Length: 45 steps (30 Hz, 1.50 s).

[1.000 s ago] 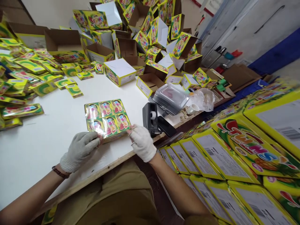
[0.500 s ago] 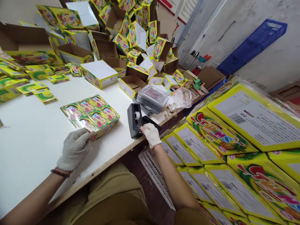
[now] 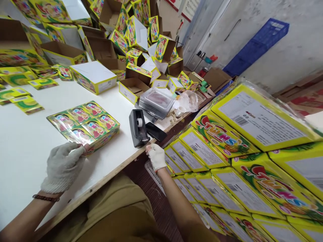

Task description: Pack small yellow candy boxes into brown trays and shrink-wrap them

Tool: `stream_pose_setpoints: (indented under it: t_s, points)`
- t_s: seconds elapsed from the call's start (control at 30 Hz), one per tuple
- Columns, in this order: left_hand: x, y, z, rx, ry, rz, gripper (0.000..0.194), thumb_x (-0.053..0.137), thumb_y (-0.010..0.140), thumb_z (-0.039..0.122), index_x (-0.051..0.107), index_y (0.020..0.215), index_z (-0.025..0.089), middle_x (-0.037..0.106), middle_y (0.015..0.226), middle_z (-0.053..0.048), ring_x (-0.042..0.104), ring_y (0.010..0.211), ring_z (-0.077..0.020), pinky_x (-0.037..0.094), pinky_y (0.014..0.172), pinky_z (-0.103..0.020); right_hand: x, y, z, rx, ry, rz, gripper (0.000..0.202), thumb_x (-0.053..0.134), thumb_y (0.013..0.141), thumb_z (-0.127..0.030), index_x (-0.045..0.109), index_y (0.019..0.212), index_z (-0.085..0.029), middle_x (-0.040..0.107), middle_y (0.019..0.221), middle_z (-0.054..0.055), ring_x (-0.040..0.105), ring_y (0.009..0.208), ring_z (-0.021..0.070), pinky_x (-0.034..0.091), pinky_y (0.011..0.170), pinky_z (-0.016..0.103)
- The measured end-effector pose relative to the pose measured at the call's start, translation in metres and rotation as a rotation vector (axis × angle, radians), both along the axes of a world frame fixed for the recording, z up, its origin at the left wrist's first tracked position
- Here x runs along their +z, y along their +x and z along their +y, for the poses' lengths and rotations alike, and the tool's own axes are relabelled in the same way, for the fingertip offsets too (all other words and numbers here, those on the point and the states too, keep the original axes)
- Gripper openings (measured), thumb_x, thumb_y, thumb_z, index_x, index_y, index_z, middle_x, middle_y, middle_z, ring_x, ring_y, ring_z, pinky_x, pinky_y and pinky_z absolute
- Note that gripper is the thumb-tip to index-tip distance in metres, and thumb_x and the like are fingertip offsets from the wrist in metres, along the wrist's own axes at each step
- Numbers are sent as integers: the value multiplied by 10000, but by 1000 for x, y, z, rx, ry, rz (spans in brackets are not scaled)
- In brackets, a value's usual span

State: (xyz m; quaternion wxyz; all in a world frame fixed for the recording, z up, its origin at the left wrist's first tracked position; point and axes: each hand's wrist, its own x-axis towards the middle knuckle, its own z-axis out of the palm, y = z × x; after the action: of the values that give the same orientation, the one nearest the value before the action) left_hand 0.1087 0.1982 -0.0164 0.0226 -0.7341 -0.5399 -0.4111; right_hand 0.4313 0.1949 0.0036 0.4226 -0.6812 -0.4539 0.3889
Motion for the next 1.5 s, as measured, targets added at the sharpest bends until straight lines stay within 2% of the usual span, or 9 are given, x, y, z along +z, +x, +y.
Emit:
stream_pose_setpoints:
  t_s: [0.1, 0.23, 0.4, 0.57, 0.77, 1.03, 1.27, 1.4, 1.5]
  points:
    - [2, 2, 1, 10, 12, 9, 101, 555, 765, 222, 645, 790, 262, 645, 877, -55, 574, 865, -278, 439, 800, -477, -11, 2, -4, 8, -8, -8, 366, 578, 670, -541, 436, 539, -230, 471, 520, -19, 398, 507, 117, 317, 478, 253]
    - [5, 4, 3, 32, 81, 63, 90, 564, 743, 173, 619, 701, 231, 649, 796, -55, 590, 792, -244, 456, 749, -408, 5, -12, -14, 204, -24, 3, 358, 619, 697, -529, 526, 560, -212, 501, 534, -15, 407, 542, 120, 349, 526, 256]
    - [5, 0, 1, 2, 102, 142, 151, 529, 737, 112, 639, 761, 213, 682, 849, -72, 608, 818, -229, 487, 745, -360, 41, -78, 3, 521, 21, 232, 341, 666, 753, -532, 602, 724, -198, 559, 617, -14, 469, 587, 119, 401, 591, 261]
    - [8, -2, -3, -18, 53, 103, 209, 518, 783, 122, 690, 844, 224, 698, 894, -74, 619, 837, -214, 513, 761, -350, 35, -136, 38, 687, 2, 385, 454, 688, 707, -630, 552, 677, -198, 549, 605, -21, 472, 562, 101, 388, 559, 241]
    - [6, 0, -4, 5, 5, 112, 290, 510, 738, 90, 680, 939, 213, 684, 940, -92, 613, 882, -240, 519, 801, -398, 9, -147, 50, 665, -89, 346, 511, 704, 651, -678, 517, 627, -202, 520, 567, -28, 458, 528, 94, 380, 535, 240]
    - [3, -1, -3, -42, 142, 219, 450, 496, 805, 64, 598, 1197, 259, 665, 972, -78, 593, 856, -216, 466, 734, -357, 2, -147, 50, 666, -54, 284, 543, 649, 688, -725, 494, 605, -211, 500, 547, -28, 438, 521, 99, 357, 521, 248]
    - [17, 7, -2, 37, 32, 367, 252, 535, 833, 148, 694, 1019, 208, 650, 948, -107, 555, 853, -255, 444, 747, -387, -17, -155, 52, 588, -69, 202, 493, 631, 729, -675, 494, 619, -215, 490, 547, -37, 402, 523, 101, 322, 498, 244]
    - [17, 13, 10, 55, 84, 306, 156, 562, 897, 255, 705, 916, 195, 650, 832, -82, 550, 789, -231, 429, 742, -365, -18, -157, 51, 513, -6, -87, 410, 642, 760, -541, 483, 573, -212, 473, 546, -38, 402, 582, 113, 312, 524, 244]
    - [17, 18, 12, 99, 134, 298, 153, 574, 894, 236, 715, 860, 188, 660, 789, -80, 546, 756, -228, 406, 708, -361, -13, -148, 46, 519, 45, -230, 373, 636, 785, -462, 474, 562, -212, 458, 541, -40, 401, 573, 113, 319, 524, 245]
